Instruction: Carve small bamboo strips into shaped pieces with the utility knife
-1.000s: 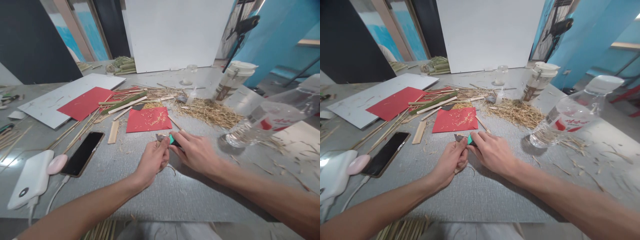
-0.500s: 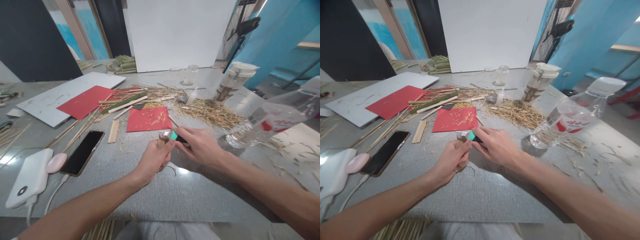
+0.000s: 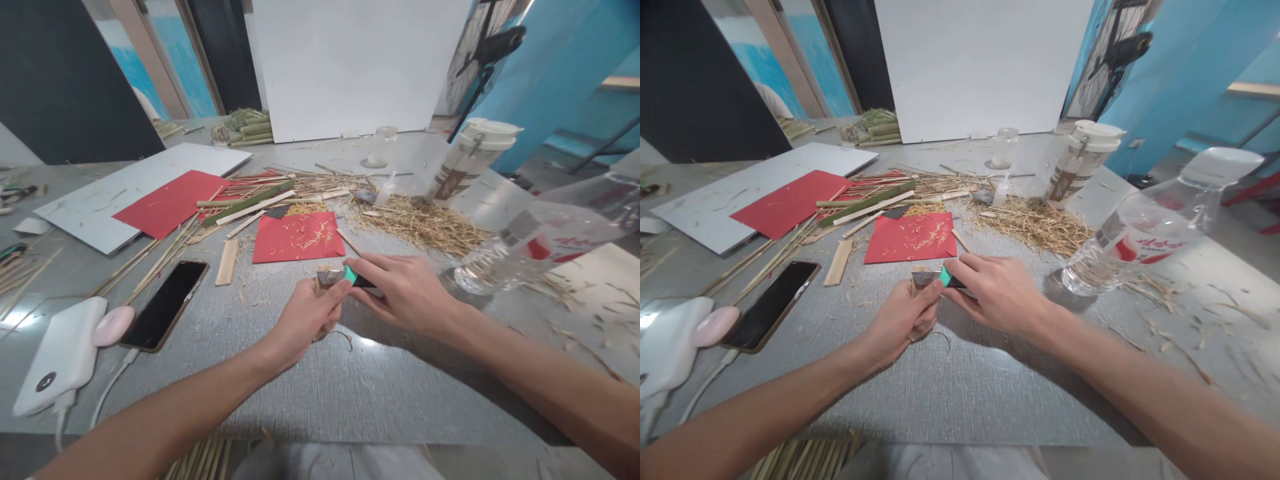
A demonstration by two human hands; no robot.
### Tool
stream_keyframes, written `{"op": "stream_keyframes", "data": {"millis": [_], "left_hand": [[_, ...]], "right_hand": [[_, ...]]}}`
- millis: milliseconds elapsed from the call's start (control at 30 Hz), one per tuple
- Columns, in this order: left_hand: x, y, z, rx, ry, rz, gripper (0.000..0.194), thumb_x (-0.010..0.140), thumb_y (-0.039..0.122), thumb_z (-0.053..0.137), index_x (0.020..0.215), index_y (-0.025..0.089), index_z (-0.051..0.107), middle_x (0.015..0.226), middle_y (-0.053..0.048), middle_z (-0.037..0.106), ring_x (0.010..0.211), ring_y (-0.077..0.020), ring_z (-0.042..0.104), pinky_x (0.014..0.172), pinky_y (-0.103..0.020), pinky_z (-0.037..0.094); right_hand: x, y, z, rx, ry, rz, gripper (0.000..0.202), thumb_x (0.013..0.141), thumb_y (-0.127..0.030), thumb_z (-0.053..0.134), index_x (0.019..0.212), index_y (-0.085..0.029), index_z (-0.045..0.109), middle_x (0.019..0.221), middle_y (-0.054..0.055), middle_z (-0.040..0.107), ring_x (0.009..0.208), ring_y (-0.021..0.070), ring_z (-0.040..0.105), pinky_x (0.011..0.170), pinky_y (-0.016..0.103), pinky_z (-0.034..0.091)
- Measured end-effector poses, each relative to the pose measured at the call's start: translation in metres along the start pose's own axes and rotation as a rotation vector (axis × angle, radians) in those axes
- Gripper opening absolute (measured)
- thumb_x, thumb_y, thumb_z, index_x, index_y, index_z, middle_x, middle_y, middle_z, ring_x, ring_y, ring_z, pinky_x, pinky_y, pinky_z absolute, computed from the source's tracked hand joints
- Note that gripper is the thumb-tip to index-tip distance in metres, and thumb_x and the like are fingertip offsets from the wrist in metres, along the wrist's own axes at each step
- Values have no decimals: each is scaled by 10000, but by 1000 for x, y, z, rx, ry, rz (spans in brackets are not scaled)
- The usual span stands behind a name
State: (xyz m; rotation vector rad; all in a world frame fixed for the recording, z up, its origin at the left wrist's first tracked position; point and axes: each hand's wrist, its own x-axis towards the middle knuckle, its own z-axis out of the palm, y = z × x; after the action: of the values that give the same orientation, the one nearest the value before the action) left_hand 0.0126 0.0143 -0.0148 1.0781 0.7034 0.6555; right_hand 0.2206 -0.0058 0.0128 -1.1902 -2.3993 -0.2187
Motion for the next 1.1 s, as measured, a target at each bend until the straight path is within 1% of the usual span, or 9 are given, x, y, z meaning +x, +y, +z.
{"op": "stream_keyframes", "data": {"millis": [200,333,567,700,833,967,1033,1100], "left_hand": [[-1,2,1,45,1,-5,685,907,732,705,561,235,385,446,99,277,379,-48,209,404,-258,117],[-1,2,0,59,-10,13,697,924,724,691,542,229,383,446,94,275,383,-45,205,405,-257,116],[-3,2,-4,115,1,59,638,955,692,680,627,223,397,475,104,297,414,-48,192,411,-226,154],[-5,3,-3,156,21,97,660,945,708,680,604,215,404,473,95,313,417,-46,216,421,-225,175],[-5,-2,1,105,49,89,714,928,741,675,531,214,403,440,82,305,385,-46,226,408,-245,154],[-5,-5,4,38,29,99,760,942,788,611,489,225,377,426,79,260,369,-52,212,395,-266,120],[-6,-4,5,44,7,92,769,947,802,586,480,227,381,420,79,253,362,-54,210,389,-272,116],[-7,-1,6,43,-9,68,747,938,778,629,494,225,394,418,83,265,364,-53,214,388,-269,125]], "right_hand": [[1,3,-4,6,-29,-17,340,1134,-444,473,1178,-168,666,917,77,744,671,168,618,593,324,282],[0,3,-5,-12,-28,-19,333,1130,-441,483,1162,-167,669,927,79,748,668,172,627,587,329,276],[0,-3,-7,-38,18,-22,299,1126,-420,494,1177,-179,665,930,78,751,716,188,660,596,324,328],[0,-6,-8,-72,53,-29,288,1122,-412,500,1167,-189,678,893,71,740,713,194,664,605,329,365],[-2,-10,-5,-111,76,-5,279,1125,-409,502,1136,-194,679,903,73,757,728,199,678,619,337,386],[-3,-16,-3,-83,116,58,256,1122,-387,518,1109,-183,672,867,60,740,718,194,684,602,334,378],[-1,-15,-6,-58,109,54,250,1120,-382,515,1119,-187,671,868,59,738,711,191,679,594,332,371],[0,-12,-10,-50,90,22,257,1119,-385,503,1126,-192,673,866,59,739,688,185,659,578,331,354]]}}
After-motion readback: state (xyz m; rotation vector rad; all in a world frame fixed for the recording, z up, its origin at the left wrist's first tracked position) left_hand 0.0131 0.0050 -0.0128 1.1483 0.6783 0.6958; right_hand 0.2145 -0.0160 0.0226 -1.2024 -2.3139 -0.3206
